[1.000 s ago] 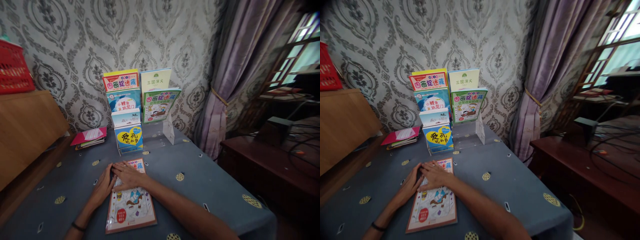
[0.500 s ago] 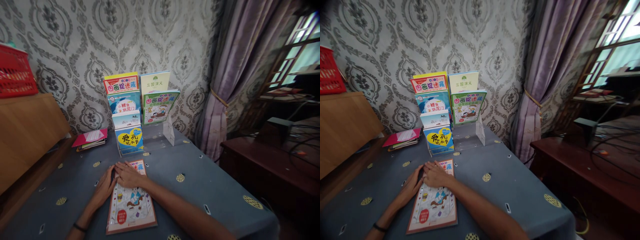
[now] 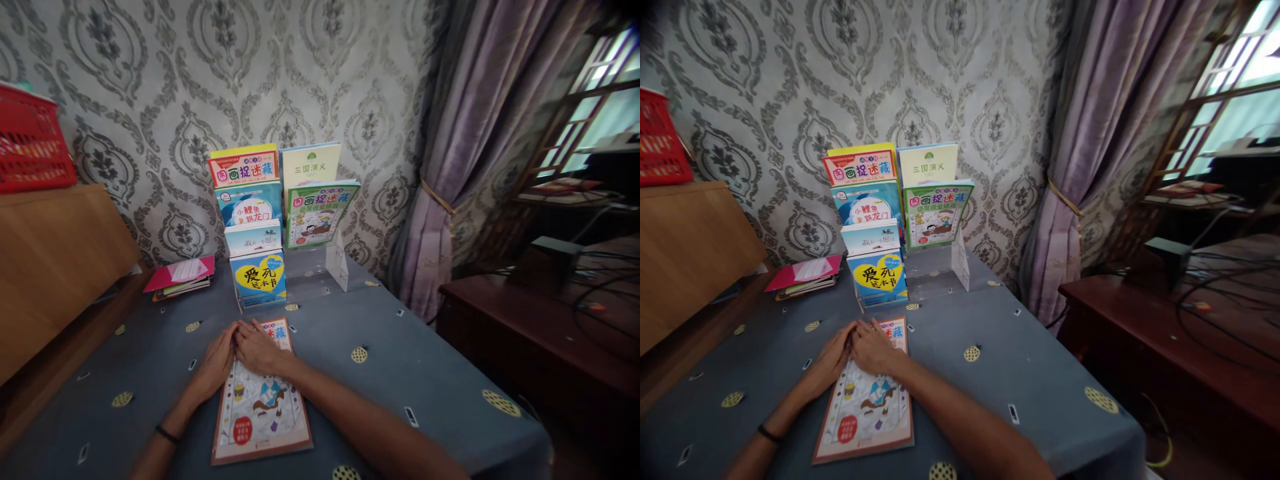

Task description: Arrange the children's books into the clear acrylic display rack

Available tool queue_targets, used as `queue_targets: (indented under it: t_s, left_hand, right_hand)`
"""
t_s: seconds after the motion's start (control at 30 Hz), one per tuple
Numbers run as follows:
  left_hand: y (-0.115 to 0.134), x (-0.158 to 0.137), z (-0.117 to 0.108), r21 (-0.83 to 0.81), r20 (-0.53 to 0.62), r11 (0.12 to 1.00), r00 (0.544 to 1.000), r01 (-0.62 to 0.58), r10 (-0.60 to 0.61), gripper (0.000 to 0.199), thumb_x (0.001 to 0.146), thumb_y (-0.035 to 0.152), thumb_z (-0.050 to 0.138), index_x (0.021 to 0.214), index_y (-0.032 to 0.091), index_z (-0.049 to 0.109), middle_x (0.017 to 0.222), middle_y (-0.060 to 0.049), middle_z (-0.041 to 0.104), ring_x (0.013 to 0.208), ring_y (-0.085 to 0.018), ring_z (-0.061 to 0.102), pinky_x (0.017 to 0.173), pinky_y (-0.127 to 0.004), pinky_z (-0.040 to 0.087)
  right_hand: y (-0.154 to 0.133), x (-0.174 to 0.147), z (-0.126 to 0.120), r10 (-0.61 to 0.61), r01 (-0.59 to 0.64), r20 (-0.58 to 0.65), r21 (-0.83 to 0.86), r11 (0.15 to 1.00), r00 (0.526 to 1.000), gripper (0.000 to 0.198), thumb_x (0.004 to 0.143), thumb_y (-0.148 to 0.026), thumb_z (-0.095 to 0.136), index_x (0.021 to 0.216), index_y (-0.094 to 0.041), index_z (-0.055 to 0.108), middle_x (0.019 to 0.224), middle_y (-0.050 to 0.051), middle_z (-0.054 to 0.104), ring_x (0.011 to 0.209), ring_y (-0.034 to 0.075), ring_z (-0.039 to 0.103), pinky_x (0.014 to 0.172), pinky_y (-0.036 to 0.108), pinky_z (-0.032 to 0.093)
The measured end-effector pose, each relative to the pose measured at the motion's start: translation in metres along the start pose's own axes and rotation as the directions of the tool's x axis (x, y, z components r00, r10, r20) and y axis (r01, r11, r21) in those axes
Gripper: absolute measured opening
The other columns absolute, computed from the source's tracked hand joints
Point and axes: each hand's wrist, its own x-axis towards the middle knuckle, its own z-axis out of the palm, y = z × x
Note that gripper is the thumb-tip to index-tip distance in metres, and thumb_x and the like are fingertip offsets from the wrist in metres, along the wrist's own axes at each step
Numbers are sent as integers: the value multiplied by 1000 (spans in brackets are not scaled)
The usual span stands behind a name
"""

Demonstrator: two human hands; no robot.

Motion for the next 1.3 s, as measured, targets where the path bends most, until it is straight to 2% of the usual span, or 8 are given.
queue_targets:
  t_s: [0.1,0.33,0.47,0.6,0.93,1.13,1.3]
  left_hand:
    - [5,-3,1,42,-32,999,999,3,-1,52,97,21,34,148,17,38,149,-16,52,137,-25,51,115,-49,42]
    - [6,-4,1,113,-19,994,1000,-1,3,57,92,16,35,149,15,36,145,-18,56,133,-26,54,113,-52,43]
    - [8,-3,0,162,-3,987,1000,14,-14,53,94,19,33,147,13,38,142,-19,57,132,-28,55,111,-52,45]
    - [12,-3,-3,169,15,985,999,29,-33,54,93,19,35,147,14,38,142,-18,58,132,-27,55,111,-50,44]
    - [20,-2,-10,207,58,977,996,53,-66,52,94,21,33,143,8,40,142,-21,57,131,-28,55,112,-50,42]
    - [22,-2,-12,221,88,974,994,47,-67,51,96,20,32,145,14,42,149,-16,52,137,-25,50,115,-47,39]
    - [28,-2,-16,316,165,947,980,56,-113,50,95,19,35,143,10,48,154,-19,46,144,-30,40,117,-53,34]
  right_hand:
    - [-1,0,-2,10,-10,23,17,1000,1000,48,100,-25,47,140,1,50,144,25,54,141,31,45,118,54,34]
    - [-5,-2,-7,59,-63,61,57,996,996,49,102,-27,43,144,-2,47,151,23,47,146,29,38,121,52,29]
    - [-3,-10,-11,117,-123,73,84,989,990,55,103,-35,41,149,-4,43,155,21,42,148,29,34,122,53,26]
    - [6,-23,-16,141,-149,86,95,984,986,60,102,-42,42,149,-5,43,156,21,39,149,30,32,122,53,25]
    - [33,-61,-31,189,-203,149,83,976,971,61,103,-41,39,150,-2,40,158,23,35,151,31,28,123,51,23]
    - [53,-83,-32,178,-203,149,170,964,973,59,105,-46,30,154,-14,38,162,15,32,152,27,25,123,52,22]
    - [63,-82,-29,219,-256,150,305,917,964,62,106,-51,18,153,-18,40,159,11,40,151,24,29,124,51,21]
